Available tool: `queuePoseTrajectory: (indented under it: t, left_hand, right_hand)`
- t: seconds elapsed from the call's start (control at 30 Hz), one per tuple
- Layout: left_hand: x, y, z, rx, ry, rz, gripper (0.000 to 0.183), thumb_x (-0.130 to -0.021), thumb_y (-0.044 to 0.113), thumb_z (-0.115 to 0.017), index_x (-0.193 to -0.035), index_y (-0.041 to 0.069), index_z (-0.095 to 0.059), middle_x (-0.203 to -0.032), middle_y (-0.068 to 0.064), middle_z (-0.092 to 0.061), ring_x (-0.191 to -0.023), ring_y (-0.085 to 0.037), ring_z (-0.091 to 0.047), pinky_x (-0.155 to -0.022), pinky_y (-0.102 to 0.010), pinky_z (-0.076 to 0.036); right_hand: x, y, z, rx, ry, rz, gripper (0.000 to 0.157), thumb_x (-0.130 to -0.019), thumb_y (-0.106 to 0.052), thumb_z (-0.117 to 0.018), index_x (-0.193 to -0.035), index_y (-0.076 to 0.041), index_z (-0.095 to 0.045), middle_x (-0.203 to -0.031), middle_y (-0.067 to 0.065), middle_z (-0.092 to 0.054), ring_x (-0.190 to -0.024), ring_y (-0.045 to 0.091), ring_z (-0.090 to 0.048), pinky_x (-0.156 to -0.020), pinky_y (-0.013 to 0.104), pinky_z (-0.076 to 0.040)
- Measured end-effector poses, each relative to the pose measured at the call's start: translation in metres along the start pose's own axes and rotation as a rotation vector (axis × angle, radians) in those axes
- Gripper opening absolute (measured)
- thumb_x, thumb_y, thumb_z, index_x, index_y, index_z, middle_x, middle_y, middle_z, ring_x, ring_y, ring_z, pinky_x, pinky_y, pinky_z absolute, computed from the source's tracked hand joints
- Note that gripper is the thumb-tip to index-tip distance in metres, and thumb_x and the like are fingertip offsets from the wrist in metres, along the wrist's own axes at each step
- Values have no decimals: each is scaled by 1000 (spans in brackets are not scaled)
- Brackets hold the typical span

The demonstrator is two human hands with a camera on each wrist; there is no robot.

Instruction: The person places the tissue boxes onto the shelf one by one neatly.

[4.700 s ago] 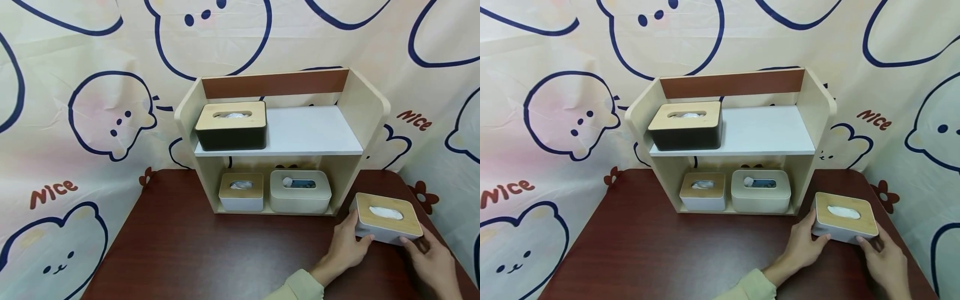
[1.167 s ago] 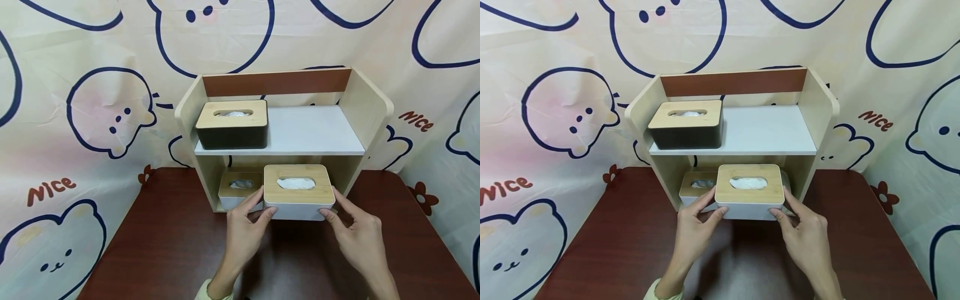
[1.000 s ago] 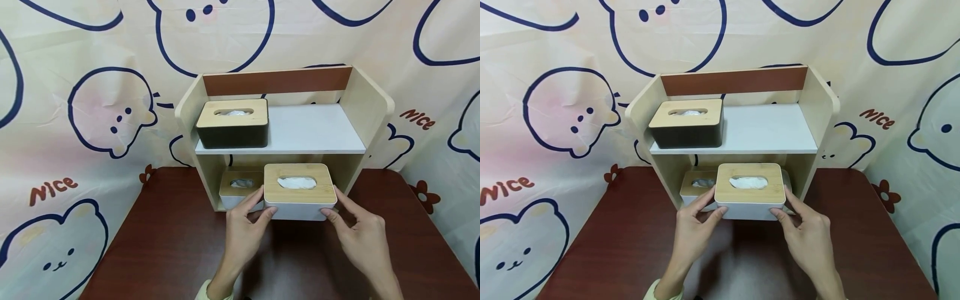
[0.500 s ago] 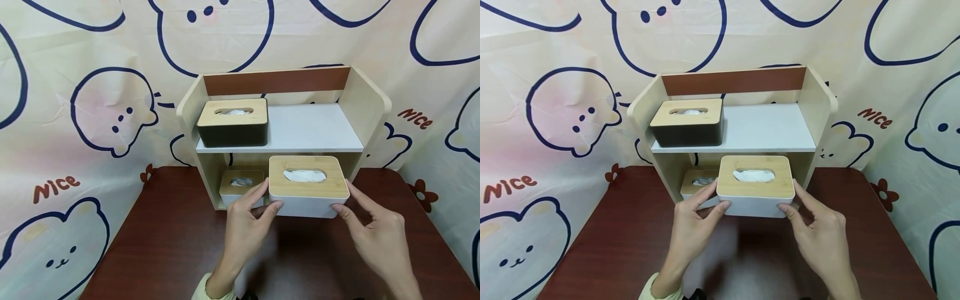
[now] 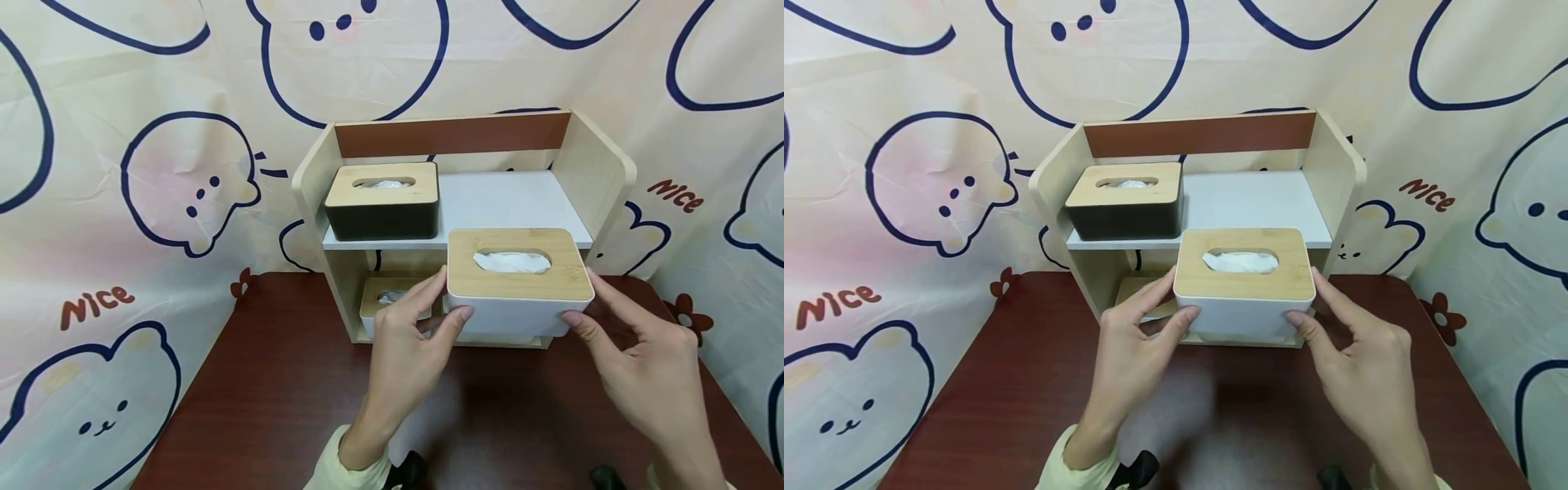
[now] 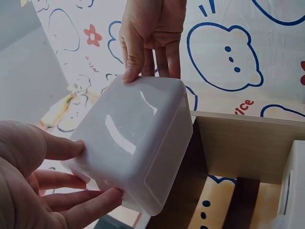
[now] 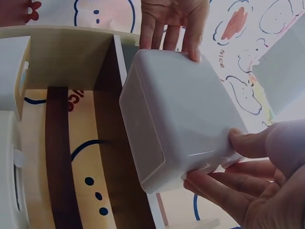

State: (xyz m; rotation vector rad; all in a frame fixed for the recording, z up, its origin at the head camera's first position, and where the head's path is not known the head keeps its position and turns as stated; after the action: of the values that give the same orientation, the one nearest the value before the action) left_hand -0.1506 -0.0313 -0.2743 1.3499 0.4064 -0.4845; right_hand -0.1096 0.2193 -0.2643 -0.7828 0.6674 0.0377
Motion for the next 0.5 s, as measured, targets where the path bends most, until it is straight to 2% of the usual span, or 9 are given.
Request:
queuePoseTrajectory:
  t: [0.03,0.1,0.2,0.27,0.33,0.43,0.5]
  left_hand:
    - [-2,2,0,1,-3,-11,57,-96,8,-81,-149,6,-62,-148,-5,-68,-134,-13,-66,-91,-26,-63]
    - [-6,5,-1,2,-8,-28,56,-97,9,-80,-150,5,-61,-148,-6,-67,-136,-13,-65,-91,-26,-63]
    - [-14,8,-2,-14,-7,-46,56,-98,10,-79,-150,5,-60,-148,-7,-68,-136,-12,-65,-91,-25,-63]
    - [-19,11,-2,-33,-5,-56,56,-99,11,-79,-151,5,-60,-147,-8,-68,-134,-12,-66,-91,-25,-63]
    - [-25,13,-2,-59,-4,-70,57,-99,11,-79,-152,5,-59,-147,-9,-68,-132,-13,-68,-89,-24,-63]
    - [-38,14,-4,-87,-8,-87,58,-99,10,-78,-152,3,-57,-148,-13,-67,-129,-17,-70,-88,-24,-63]
    - [-47,14,-5,-101,-10,-95,58,-99,9,-78,-153,1,-56,-148,-16,-66,-127,-21,-71,-87,-25,-64]
  right_hand:
    - [-2,-1,1,-12,4,3,69,-87,-6,-89,-149,-25,-65,-112,20,-81,-36,5,-22,-36,22,-22]
    - [-6,-2,3,-35,18,15,68,-87,-5,-89,-148,-25,-66,-130,22,-75,-44,-3,-34,-37,23,-23]
    - [-13,-5,6,-58,40,48,67,-87,-4,-89,-147,-23,-66,-130,24,-74,-49,-10,-35,-39,21,-23]
    - [-19,-6,6,-67,42,61,66,-89,-5,-88,-148,-23,-65,-131,23,-74,-67,-20,-51,-47,6,-30]
    - [-26,-6,5,-73,33,66,65,-91,-7,-86,-149,-23,-64,-133,21,-74,-72,-24,-56,-62,-5,-38]
    - [-38,-4,2,-90,24,45,63,-94,-10,-83,-151,-28,-62,-139,15,-72,-103,-27,-59,-84,-2,-47]
    - [-48,-1,-2,-102,14,22,63,-96,-12,-82,-151,-32,-60,-142,12,-71,-104,-25,-61,-83,-1,-49]
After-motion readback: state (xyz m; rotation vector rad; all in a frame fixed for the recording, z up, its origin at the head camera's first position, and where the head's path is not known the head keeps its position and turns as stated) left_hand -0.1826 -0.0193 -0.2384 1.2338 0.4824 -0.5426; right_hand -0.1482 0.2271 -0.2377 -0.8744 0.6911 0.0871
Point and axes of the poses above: each hand's wrist, its own x-axis away from the middle knuckle, its own z-axis out of the back of the hand, y = z × x, the point moved 7 cm from there along -x, towards the middle knuckle
